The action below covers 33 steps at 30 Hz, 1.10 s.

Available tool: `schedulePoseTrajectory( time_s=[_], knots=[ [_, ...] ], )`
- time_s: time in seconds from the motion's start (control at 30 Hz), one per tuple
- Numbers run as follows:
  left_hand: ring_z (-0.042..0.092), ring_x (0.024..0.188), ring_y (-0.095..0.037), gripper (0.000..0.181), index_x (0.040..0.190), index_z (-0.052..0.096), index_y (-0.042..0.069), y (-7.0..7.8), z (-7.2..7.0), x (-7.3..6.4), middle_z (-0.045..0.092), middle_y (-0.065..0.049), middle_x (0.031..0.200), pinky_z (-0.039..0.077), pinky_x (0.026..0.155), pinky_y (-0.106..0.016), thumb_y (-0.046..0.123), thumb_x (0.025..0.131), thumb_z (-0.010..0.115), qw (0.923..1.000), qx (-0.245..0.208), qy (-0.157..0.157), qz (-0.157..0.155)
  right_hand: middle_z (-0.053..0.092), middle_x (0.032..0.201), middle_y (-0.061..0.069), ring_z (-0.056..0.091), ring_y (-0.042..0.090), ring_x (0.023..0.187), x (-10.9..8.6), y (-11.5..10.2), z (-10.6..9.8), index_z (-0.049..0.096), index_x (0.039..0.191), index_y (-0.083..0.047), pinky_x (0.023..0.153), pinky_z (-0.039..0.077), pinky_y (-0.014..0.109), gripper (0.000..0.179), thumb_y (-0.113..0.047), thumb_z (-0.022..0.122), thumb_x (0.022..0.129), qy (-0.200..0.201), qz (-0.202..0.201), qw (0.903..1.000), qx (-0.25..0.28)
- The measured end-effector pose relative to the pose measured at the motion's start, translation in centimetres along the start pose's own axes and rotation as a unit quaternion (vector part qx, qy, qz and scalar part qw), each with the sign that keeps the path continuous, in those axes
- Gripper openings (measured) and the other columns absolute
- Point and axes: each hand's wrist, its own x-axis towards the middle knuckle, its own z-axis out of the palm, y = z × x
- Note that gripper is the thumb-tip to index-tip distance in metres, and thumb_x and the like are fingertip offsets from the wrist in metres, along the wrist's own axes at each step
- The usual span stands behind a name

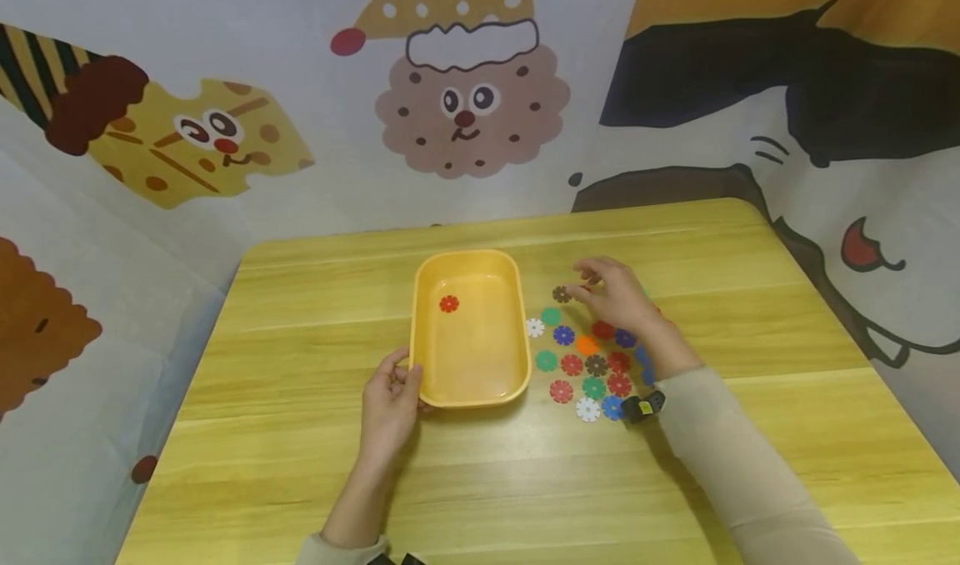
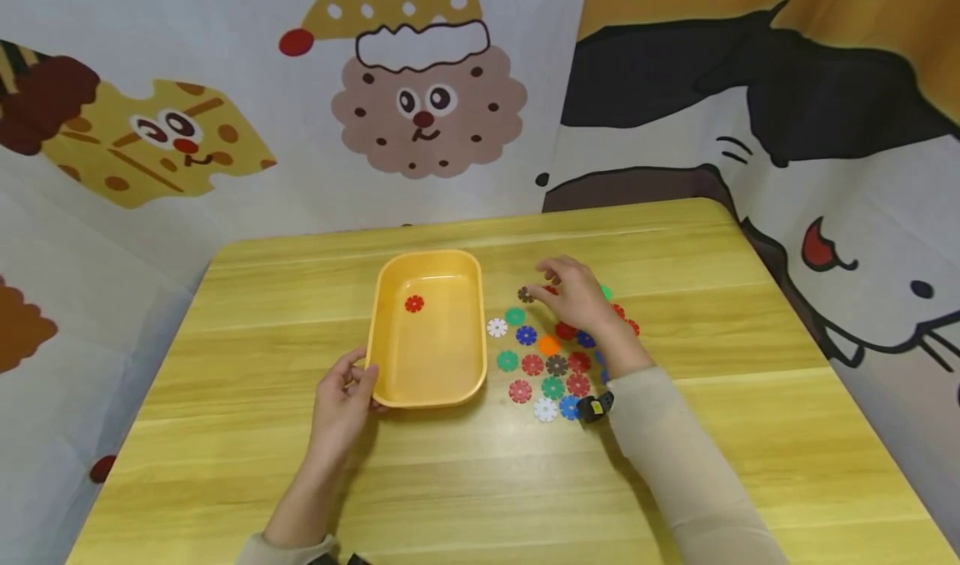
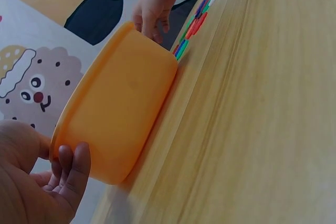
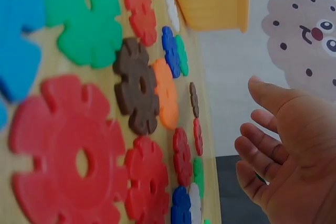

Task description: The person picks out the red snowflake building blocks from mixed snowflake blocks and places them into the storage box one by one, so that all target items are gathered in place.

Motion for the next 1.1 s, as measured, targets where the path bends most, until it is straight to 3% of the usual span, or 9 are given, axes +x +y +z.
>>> schedulePoseTrajectory(
  time_s=[0.23, 0.57, 0.87, 1.1],
  knots=[
    [0.066, 0.066, -0.02, 0.042, 0.143, 0.05, -0.001, -0.1, 0.0, 0.1, 0.061, -0.023, 0.095, 0.06, 0.059, -0.028, 0.01, 0.103, 0.058, 1.0, 0.005, -0.001, -0.002, 0.063, 0.118, 0.024, 0.058, 0.038, 0.107, 0.0, 0.9, -0.1, 0.059, 0.131, 0.007, 0.095, 0.05, 0.055, 0.047, -0.018, 0.074, 0.094, -0.013, 0.011, 0.9998, -0.014],
    [0.067, 0.067, -0.021, 0.042, 0.143, 0.051, 0.001, 0.0, 0.0, 0.1, 0.062, -0.022, 0.096, 0.06, 0.06, -0.029, 0.011, 0.103, 0.059, 1.0, 0.006, -0.002, -0.007, 0.061, 0.12, 0.023, 0.057, 0.039, 0.11, 0.2, 1.7, 0.0, 0.058, 0.132, 0.005, 0.099, 0.048, 0.056, 0.049, -0.021, 0.075, 0.094, -0.08, 0.062, 0.9943, -0.035],
    [0.066, 0.068, -0.02, 0.042, 0.143, 0.051, 0.001, 0.0, -0.1, 0.1, 0.062, -0.021, 0.096, 0.059, 0.06, -0.027, 0.011, 0.103, 0.059, 0.9999, 0.01, -0.002, -0.011, 0.063, 0.114, 0.021, 0.058, 0.038, 0.108, 0.4, 2.0, 0.2, 0.065, 0.118, 0.003, 0.097, 0.048, 0.056, 0.037, -0.022, 0.076, 0.093, -0.081, 0.055, 0.9932, -0.063],
    [0.066, 0.067, -0.02, 0.041, 0.142, 0.052, 0.001, -0.1, 0.0, 0.1, 0.062, -0.021, 0.096, 0.06, 0.06, -0.028, 0.012, 0.103, 0.059, 0.9999, 0.009, -0.001, -0.014, 0.062, 0.12, 0.025, 0.057, 0.042, 0.113, 0.6, 2.1, 0.0, 0.062, 0.122, 0.005, 0.1, 0.047, 0.057, 0.042, -0.022, 0.075, 0.094, -0.093, 0.077, 0.9915, -0.048]
  ],
)
